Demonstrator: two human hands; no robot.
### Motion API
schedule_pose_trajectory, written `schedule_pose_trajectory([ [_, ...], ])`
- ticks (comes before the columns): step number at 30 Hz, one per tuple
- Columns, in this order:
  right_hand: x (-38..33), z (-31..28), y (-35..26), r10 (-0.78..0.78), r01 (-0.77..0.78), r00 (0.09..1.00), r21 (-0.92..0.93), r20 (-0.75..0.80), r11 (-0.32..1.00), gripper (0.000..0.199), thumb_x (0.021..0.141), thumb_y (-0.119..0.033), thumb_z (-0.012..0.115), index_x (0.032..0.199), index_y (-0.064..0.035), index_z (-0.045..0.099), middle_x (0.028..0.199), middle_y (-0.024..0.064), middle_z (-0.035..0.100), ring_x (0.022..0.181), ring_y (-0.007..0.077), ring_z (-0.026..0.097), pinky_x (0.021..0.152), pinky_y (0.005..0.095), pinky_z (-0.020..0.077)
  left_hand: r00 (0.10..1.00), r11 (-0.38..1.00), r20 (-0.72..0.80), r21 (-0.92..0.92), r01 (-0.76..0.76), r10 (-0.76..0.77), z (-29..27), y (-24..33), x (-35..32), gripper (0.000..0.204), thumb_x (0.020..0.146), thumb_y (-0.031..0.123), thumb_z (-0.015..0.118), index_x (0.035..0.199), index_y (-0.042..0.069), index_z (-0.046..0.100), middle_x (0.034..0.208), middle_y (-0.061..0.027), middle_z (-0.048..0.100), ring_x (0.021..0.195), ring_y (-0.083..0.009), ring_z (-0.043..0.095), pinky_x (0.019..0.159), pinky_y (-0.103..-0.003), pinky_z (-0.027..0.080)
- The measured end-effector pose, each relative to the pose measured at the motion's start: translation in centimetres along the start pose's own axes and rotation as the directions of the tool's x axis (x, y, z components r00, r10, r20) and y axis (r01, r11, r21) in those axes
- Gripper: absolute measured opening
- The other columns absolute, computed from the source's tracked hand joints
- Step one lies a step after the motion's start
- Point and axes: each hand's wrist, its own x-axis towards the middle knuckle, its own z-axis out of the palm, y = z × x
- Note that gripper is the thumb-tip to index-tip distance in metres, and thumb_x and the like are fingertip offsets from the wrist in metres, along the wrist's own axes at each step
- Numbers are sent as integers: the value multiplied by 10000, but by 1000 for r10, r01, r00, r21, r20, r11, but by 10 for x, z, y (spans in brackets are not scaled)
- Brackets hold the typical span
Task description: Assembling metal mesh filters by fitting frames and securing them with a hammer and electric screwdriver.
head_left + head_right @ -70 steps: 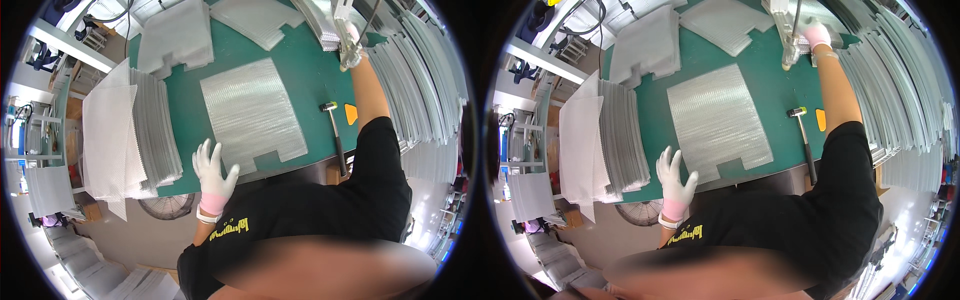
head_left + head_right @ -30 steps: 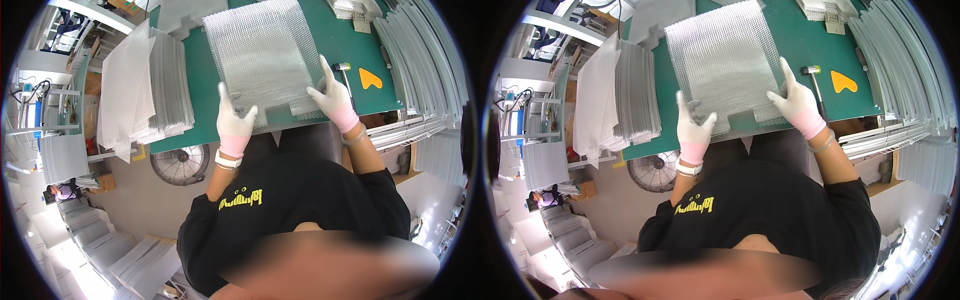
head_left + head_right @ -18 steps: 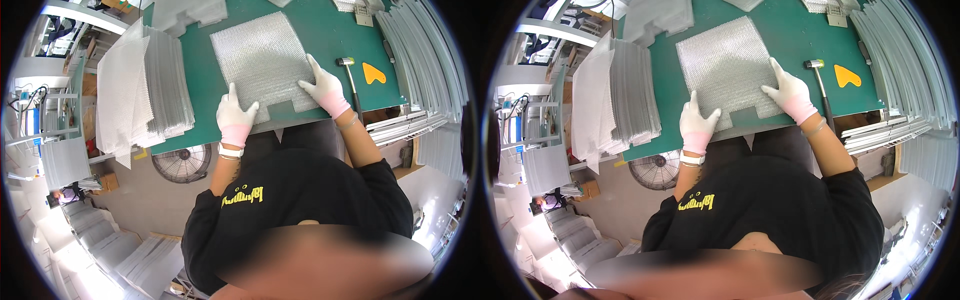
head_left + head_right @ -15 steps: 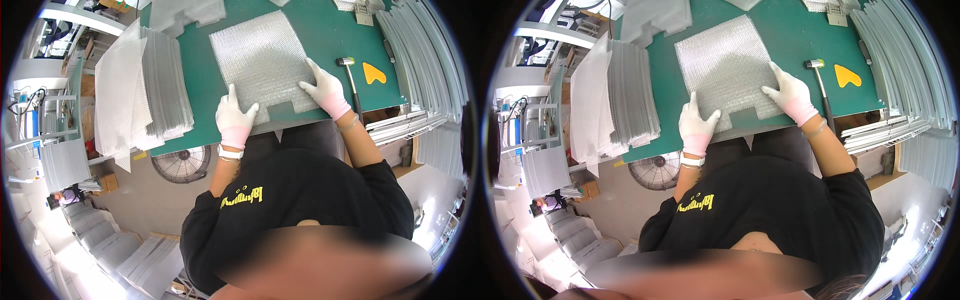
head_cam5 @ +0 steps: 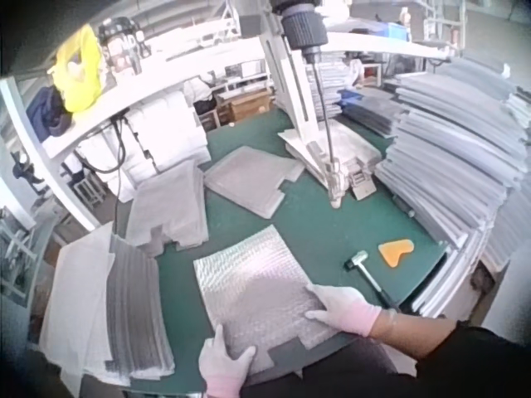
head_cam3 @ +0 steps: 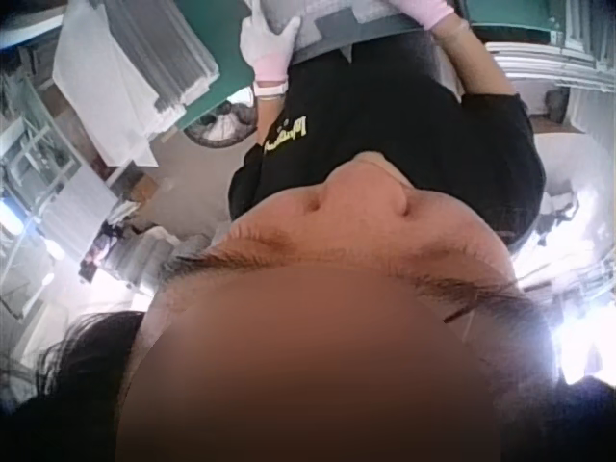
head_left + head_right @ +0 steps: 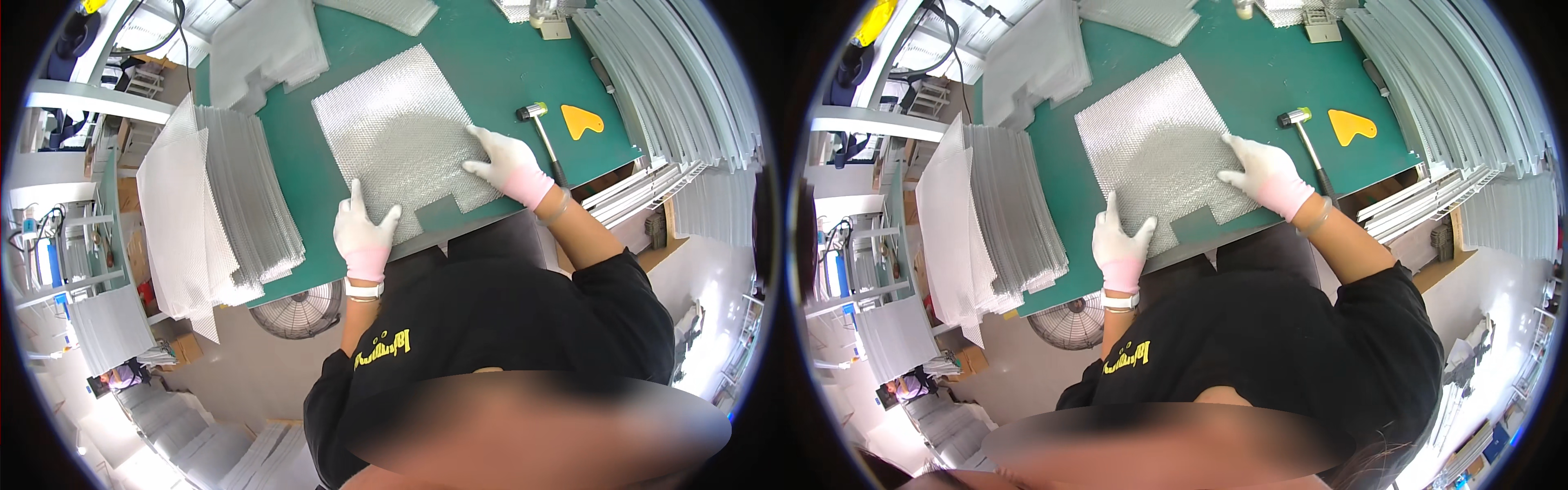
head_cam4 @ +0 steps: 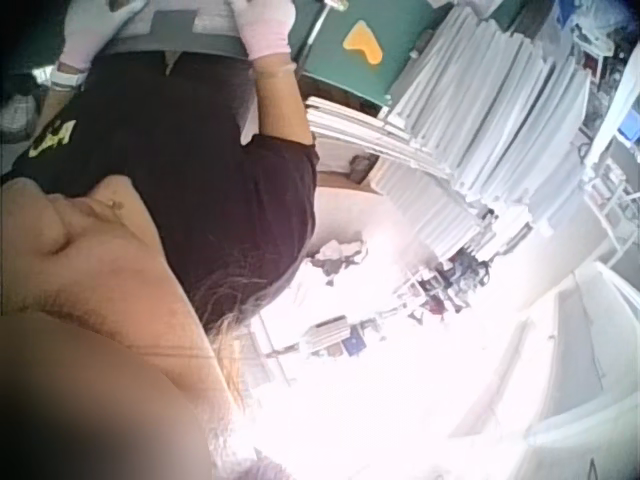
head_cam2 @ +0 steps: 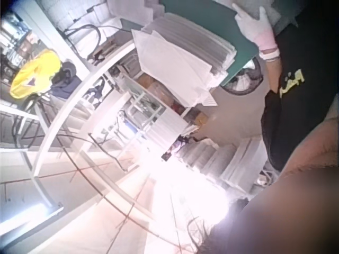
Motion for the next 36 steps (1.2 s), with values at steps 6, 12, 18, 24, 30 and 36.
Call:
schedule_pose_trajectory([
  [6,3,-2,0,6,-6,1000,-4,8,1000,627,853,-334,717,1372,-45,516,1191,195,651,1063,353,643,913,408,513,999,1000,-31,3,-30,30,2,-1,-1,879,711,449,821,1394,-7,510,1017,-201,619,943,-360,631,817,-440,530],
  [12,17,-37,-18,78,-29,960,-181,267,983,524,861,-367,687,1277,-66,582,1053,181,652,989,342,647,879,416,520,992,992,42,39,118,-119,-7,3,7,915,664,467,855,1407,53,521,1231,-211,554,1099,-374,571,943,-463,492],
  [18,111,-92,112,-191,83,940,-354,-282,932,317,888,-258,602,1150,-88,661,1105,153,652,1067,347,626,917,431,519,977,973,71,105,-205,199,-6,-15,27,890,645,480,851,1417,172,534,1503,-202,392,1404,-408,330,1180,-575,195],
  [24,138,-127,237,152,-334,930,-599,-334,728,582,891,-15,529,1432,-225,480,1447,58,503,1354,301,464,1055,426,469,940,964,274,113,-239,201,-20,-2,8,828,671,502,821,1379,169,552,1485,-169,404,1425,-399,307,1198,-603,121],
  [30,134,-137,210,178,-385,916,-660,-360,645,444,851,-114,656,1284,-158,565,1244,123,614,1143,329,602,961,447,514,919,933,-178,-1,-359,353,-12,1,-68,761,680,395,840,1328,122,551,1353,-149,509,1325,-390,424,1146,-594,232],
  [36,76,-132,158,-108,-130,916,-538,-387,833,147,833,-147,723,934,-76,644,1012,113,675,955,316,640,827,409,526,793,665,448,-743,73,414,28,-7,-132,243,928,190,653,1119,40,639,1008,-105,682,942,-287,680,905,-422,525],
])
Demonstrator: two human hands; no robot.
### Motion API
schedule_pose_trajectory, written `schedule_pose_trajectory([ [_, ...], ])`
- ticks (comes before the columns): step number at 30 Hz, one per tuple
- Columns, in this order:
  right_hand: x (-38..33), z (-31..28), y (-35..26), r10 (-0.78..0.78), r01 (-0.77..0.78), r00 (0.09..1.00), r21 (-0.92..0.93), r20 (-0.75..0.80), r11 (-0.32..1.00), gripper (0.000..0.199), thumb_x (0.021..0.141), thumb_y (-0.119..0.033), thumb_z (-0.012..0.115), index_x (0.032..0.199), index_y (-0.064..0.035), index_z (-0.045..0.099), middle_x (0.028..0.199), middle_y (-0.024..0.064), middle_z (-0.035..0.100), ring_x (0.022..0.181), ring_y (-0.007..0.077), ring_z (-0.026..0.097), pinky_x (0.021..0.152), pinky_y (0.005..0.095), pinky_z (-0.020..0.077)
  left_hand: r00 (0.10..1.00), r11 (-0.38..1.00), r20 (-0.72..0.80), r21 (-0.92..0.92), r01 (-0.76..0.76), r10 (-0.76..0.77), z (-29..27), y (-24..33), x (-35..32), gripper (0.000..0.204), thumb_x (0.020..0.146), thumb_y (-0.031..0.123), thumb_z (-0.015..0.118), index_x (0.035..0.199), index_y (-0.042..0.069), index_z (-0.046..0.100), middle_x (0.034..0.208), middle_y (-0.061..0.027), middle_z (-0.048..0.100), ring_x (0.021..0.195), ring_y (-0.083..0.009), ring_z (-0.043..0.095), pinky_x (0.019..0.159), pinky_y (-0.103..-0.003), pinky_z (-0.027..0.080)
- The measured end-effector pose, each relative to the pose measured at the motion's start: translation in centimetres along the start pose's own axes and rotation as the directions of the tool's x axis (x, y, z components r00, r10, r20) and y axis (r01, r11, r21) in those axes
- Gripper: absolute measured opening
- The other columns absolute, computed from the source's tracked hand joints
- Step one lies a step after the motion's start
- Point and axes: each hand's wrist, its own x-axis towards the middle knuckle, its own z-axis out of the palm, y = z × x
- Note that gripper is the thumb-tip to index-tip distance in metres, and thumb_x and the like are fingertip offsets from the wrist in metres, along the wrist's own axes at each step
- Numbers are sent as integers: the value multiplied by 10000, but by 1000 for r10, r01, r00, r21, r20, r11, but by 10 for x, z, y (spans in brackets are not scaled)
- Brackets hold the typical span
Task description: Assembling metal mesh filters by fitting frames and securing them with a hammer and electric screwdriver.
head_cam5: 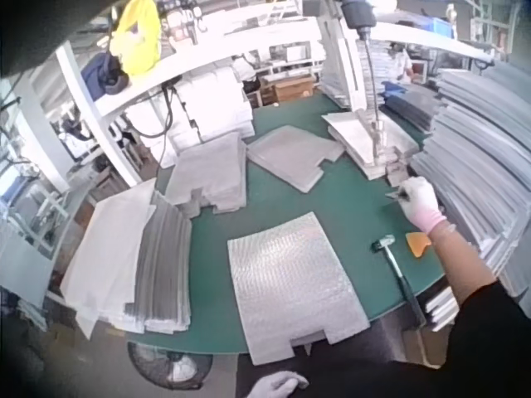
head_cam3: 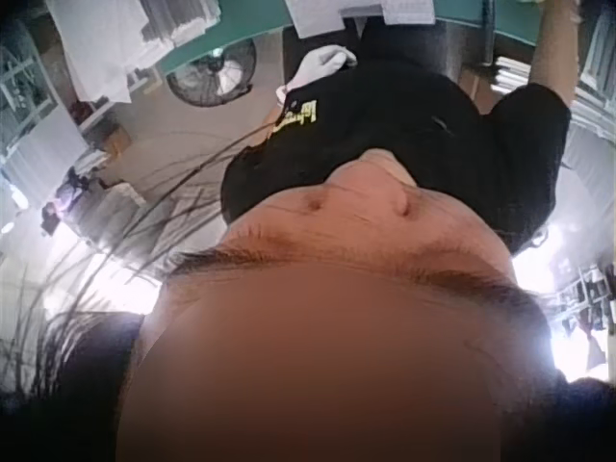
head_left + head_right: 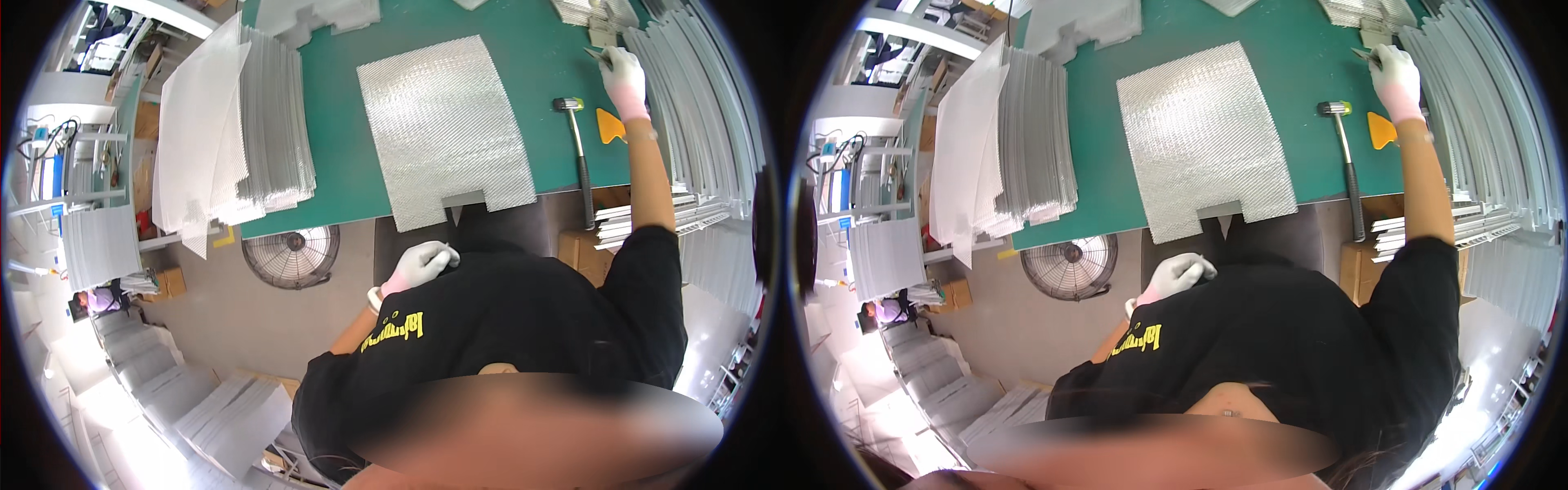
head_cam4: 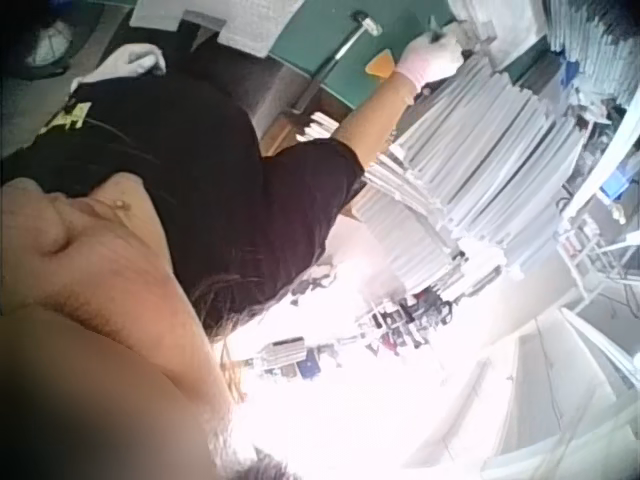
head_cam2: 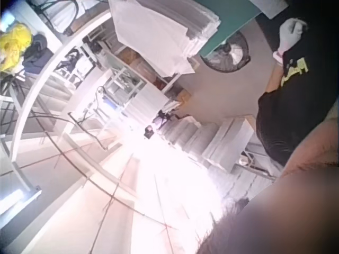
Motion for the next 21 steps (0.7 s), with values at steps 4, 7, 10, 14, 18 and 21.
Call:
schedule_pose_trajectory([
  [4,-89,-86,-149,-85,172,984,699,-158,694,175,756,-10,750,833,-65,603,979,81,670,940,285,624,853,361,491,884,478,-236,-878,-17,-403,28,-28,12,308,1025,282,581,1106,-12,624,1030,-106,668,986,-247,653,940,-421,525],
  [7,-184,-91,-206,-525,-31,833,962,175,272,143,765,-62,752,882,-64,672,975,79,688,917,226,656,841,356,522,885,451,-268,-889,-75,-381,31,-38,26,333,1017,282,599,1100,-38,634,1037,-117,676,979,-238,663,914,-399,538],
  [10,-259,-47,-238,-483,-622,657,778,580,87,243,868,-125,719,1084,-38,649,1031,70,698,920,181,668,834,330,537,887,511,-285,-857,-66,-363,35,-45,31,358,1009,283,612,1087,-64,653,1020,-121,692,949,-222,681,882,-376,553],
  [14,-282,-18,-260,-376,-798,578,405,725,-446,327,982,-196,633,1242,-7,569,1048,70,680,910,147,665,816,296,557,875,666,-406,-733,-140,-262,36,-54,35,244,1001,196,607,1092,-27,646,1004,-118,699,910,-225,685,851,-391,555],
  [18,-276,-5,-259,-320,-740,611,380,724,-555,334,1020,-241,578,1235,14,581,1034,103,694,859,137,672,769,280,568,880,541,-357,-829,-143,-314,35,-42,36,272,992,144,604,1229,14,579,1117,-122,682,993,-259,682,866,-423,555],
  [21,-269,-4,-256,-346,-772,621,472,703,-426,324,1017,-245,582,1188,29,611,987,110,708,829,138,676,760,277,564,851,551,-400,-818,-164,-340,34,-36,37,266,985,122,610,1222,3,590,1111,-113,683,995,-248,681,863,-412,565],
])
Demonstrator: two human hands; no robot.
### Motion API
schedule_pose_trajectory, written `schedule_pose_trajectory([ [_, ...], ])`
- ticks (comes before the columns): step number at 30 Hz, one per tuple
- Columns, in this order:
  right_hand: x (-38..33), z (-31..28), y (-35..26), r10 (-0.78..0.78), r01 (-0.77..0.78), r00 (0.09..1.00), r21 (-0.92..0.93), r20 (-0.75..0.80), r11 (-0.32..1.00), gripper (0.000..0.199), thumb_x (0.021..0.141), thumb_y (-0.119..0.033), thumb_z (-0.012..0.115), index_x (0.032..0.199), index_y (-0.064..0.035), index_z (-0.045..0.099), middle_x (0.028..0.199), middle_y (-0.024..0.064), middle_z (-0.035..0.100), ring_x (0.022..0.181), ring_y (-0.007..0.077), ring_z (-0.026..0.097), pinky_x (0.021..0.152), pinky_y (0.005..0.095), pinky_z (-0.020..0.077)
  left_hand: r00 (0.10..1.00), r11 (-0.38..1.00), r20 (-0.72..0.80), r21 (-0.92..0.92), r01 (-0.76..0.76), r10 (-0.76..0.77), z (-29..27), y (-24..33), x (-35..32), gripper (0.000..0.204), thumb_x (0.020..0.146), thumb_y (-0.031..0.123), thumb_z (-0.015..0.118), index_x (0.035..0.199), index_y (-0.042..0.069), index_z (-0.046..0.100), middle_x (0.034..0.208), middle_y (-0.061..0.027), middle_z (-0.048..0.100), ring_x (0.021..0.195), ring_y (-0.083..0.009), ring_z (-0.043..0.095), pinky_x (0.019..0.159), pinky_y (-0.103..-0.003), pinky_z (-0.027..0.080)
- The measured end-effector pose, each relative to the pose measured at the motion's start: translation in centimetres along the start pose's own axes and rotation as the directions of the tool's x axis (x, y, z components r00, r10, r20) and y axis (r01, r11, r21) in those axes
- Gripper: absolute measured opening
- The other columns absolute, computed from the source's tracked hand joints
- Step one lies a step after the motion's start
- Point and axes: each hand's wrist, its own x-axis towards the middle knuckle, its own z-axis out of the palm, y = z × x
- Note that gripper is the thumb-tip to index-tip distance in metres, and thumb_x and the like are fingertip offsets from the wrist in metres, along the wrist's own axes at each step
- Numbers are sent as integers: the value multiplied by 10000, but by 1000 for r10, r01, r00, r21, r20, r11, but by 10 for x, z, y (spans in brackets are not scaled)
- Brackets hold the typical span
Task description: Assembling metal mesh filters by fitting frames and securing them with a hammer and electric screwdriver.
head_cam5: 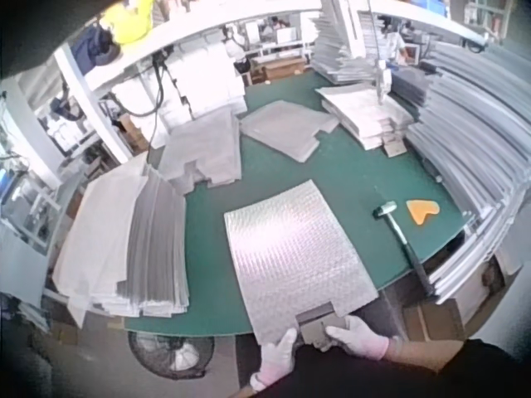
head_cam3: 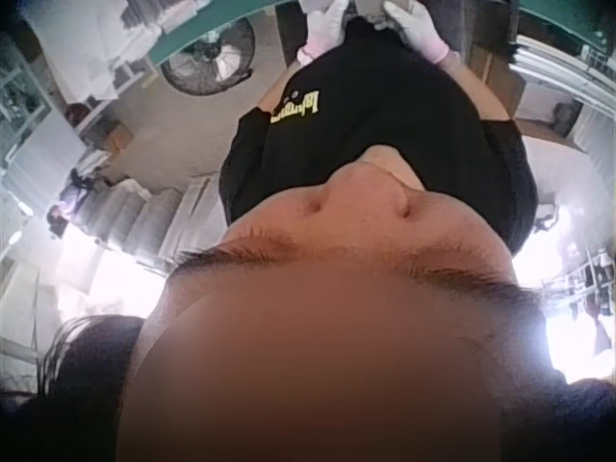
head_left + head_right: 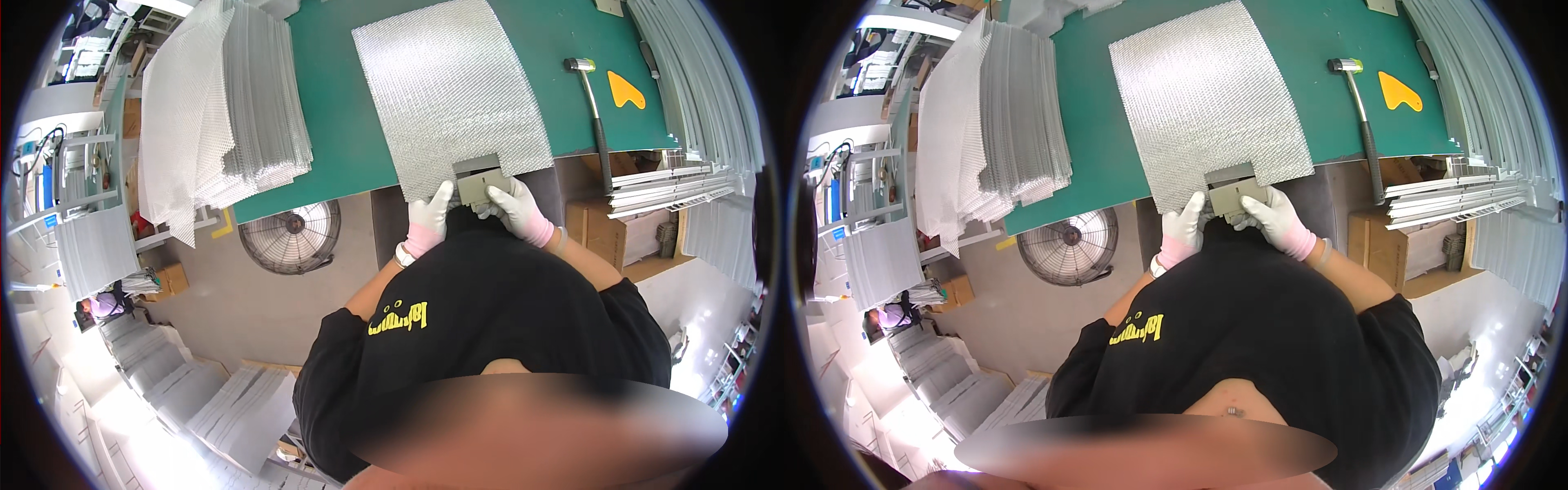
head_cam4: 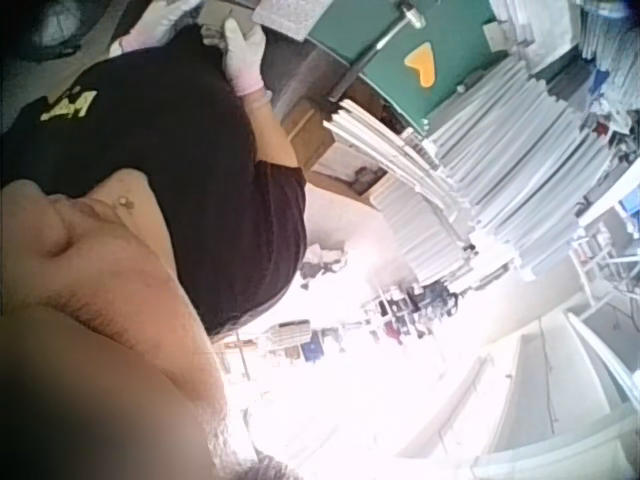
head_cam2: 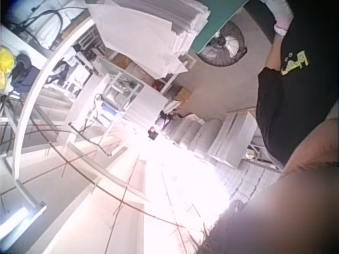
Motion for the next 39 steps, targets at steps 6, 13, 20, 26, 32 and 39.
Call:
schedule_pose_trajectory([
  [6,-2,8,-11,-30,11,997,-267,-70,964,312,1006,-250,601,1104,41,649,921,102,717,812,143,682,748,282,562,991,960,-124,282,-7,44,-5,-4,0,265,963,198,679,1047,-54,670,965,-58,690,784,-111,627,704,-288,520],
  [13,1,14,-12,-57,45,997,-236,-42,971,294,1000,-242,608,1053,45,639,862,70,690,759,119,638,714,271,534,999,999,-23,16,36,-35,-1,-6,2,279,960,253,694,1061,-8,680,920,-37,684,762,-102,617,684,-277,510],
  [20,6,7,13,-186,132,828,-138,-530,982,280,991,-261,623,923,11,629,808,4,626,713,56,537,658,248,456,958,918,75,314,242,-278,-3,-5,10,348,980,329,662,1031,-14,685,809,-66,680,663,-99,615,629,-253,511],
  [26,-1,-5,3,-91,-8,879,-206,-468,978,270,1005,-253,605,985,12,652,861,32,640,761,86,566,719,248,459,959,964,160,171,204,-232,3,-5,5,373,1034,306,563,1127,-46,645,858,-88,691,698,-125,647,658,-272,541],
  [32,-6,3,-8,-111,-21,920,-330,-377,944,413,953,-331,686,1093,57,647,973,69,682,867,110,611,783,283,511,818,888,358,88,452,-451,2,17,-1,515,1054,307,509,1403,-64,431,1258,-189,594,1189,-255,601,968,-372,518],
  [39,5,0,14,-74,92,992,-194,102,977,526,1060,-483,388,1129,-19,627,979,55,661,804,120,591,755,280,498,729,164,533,840,-517,-430,69,157,66,612,943,458,608,1454,143,490,1403,-199,539,1359,-321,466,1124,-429,354],
])
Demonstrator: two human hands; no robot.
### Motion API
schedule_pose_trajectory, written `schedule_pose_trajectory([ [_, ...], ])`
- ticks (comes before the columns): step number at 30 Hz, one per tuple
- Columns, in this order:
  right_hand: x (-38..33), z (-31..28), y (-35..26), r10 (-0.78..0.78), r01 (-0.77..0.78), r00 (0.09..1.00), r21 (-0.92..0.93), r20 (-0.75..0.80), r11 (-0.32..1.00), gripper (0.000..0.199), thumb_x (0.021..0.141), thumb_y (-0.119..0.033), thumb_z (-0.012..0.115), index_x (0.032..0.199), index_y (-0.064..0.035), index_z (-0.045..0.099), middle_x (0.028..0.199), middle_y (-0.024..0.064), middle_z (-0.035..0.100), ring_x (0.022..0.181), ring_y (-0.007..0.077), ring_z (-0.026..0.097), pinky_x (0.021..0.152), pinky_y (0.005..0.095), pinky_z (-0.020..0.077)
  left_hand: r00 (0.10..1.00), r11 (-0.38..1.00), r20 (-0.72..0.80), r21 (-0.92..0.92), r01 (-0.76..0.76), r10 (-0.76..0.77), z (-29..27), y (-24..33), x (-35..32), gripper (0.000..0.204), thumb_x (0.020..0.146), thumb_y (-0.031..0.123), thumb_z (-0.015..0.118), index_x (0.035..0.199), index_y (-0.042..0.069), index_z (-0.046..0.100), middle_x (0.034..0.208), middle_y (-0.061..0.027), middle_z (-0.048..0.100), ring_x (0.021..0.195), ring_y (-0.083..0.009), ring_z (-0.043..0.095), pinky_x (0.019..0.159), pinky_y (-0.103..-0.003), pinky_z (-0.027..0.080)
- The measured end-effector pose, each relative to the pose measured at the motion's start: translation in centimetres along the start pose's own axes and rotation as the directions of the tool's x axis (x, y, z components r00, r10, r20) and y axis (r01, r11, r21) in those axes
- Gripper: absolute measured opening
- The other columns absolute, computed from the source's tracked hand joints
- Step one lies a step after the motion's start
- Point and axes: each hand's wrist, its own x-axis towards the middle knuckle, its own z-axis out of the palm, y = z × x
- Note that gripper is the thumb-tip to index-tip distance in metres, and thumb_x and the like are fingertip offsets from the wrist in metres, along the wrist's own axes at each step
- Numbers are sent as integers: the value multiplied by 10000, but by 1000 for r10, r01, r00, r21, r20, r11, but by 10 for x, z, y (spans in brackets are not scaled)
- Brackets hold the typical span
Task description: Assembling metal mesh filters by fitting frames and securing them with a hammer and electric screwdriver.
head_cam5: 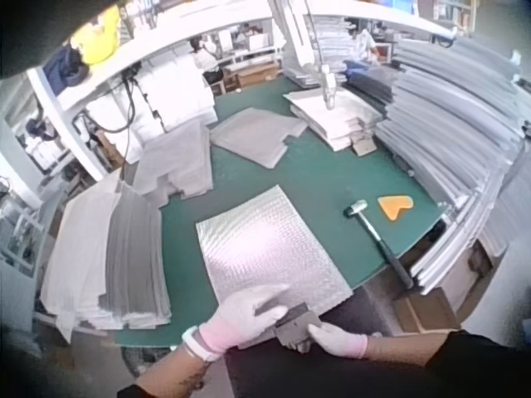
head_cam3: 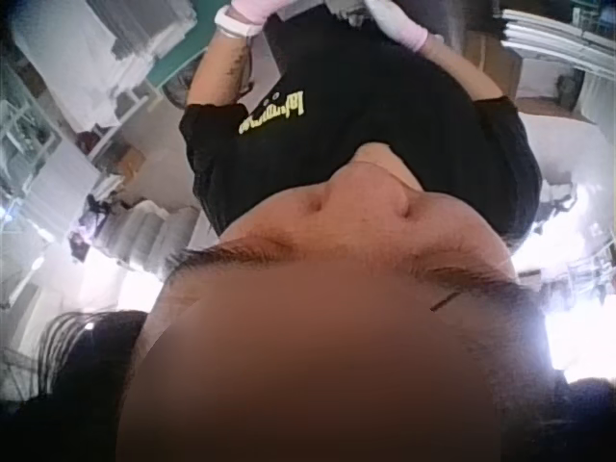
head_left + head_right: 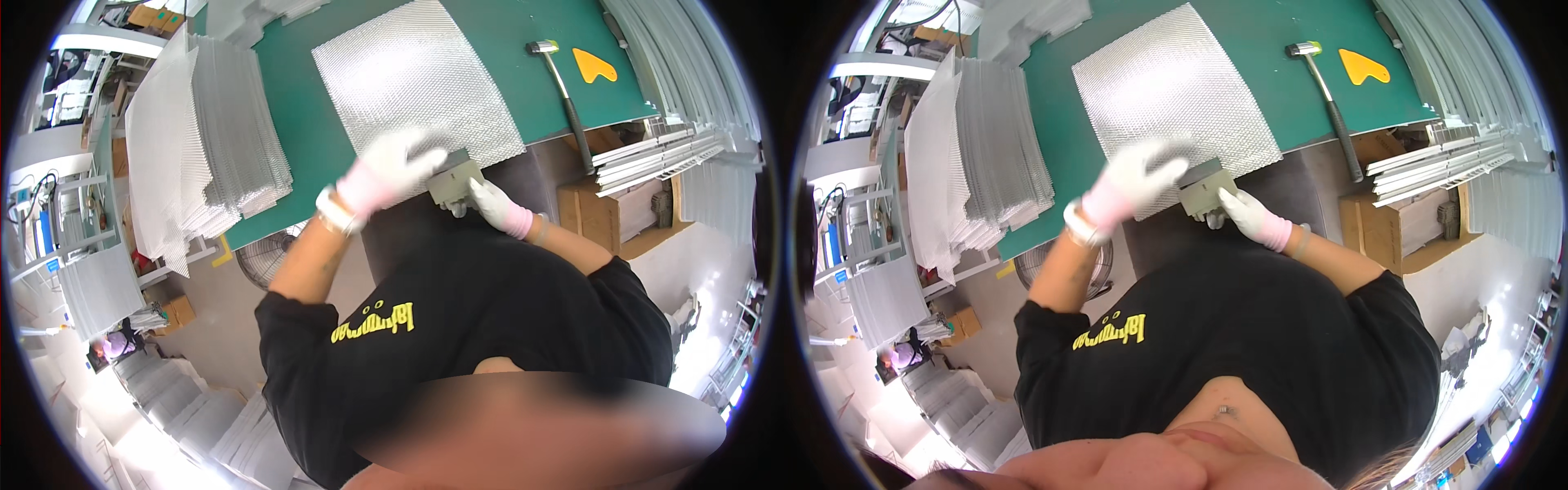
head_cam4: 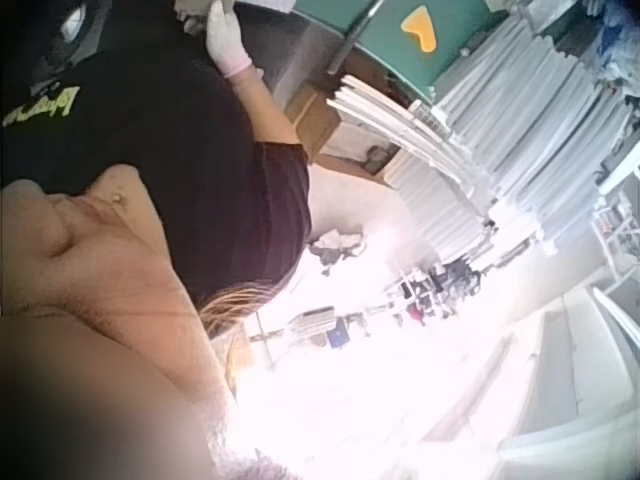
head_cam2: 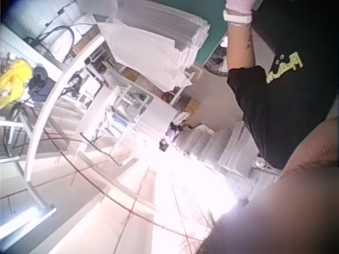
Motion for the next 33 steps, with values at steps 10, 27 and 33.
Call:
schedule_pose_trajectory([
  [10,-23,-11,3,-195,308,703,46,-684,950,404,1072,-366,422,1048,-30,644,918,24,666,777,92,611,696,264,511,920,720,-272,694,-14,280,79,19,57,590,934,482,550,1482,280,467,1554,-212,344,1442,-488,259,1165,-663,122],
  [27,-30,-14,-12,-115,213,718,59,-687,975,165,979,-213,667,996,-49,669,870,-40,646,778,44,582,689,238,498,913,781,-333,623,25,237,99,28,41,579,900,431,613,1443,263,503,1519,-206,378,1419,-470,298,1162,-645,161],
  [33,-33,-15,-14,-104,175,759,47,-642,984,151,983,-207,656,971,-57,670,860,-46,645,765,38,579,678,236,497,905,777,-343,629,23,251,102,23,41,589,887,429,613,1441,253,513,1508,-215,382,1402,-489,305,1152,-657,183],
])
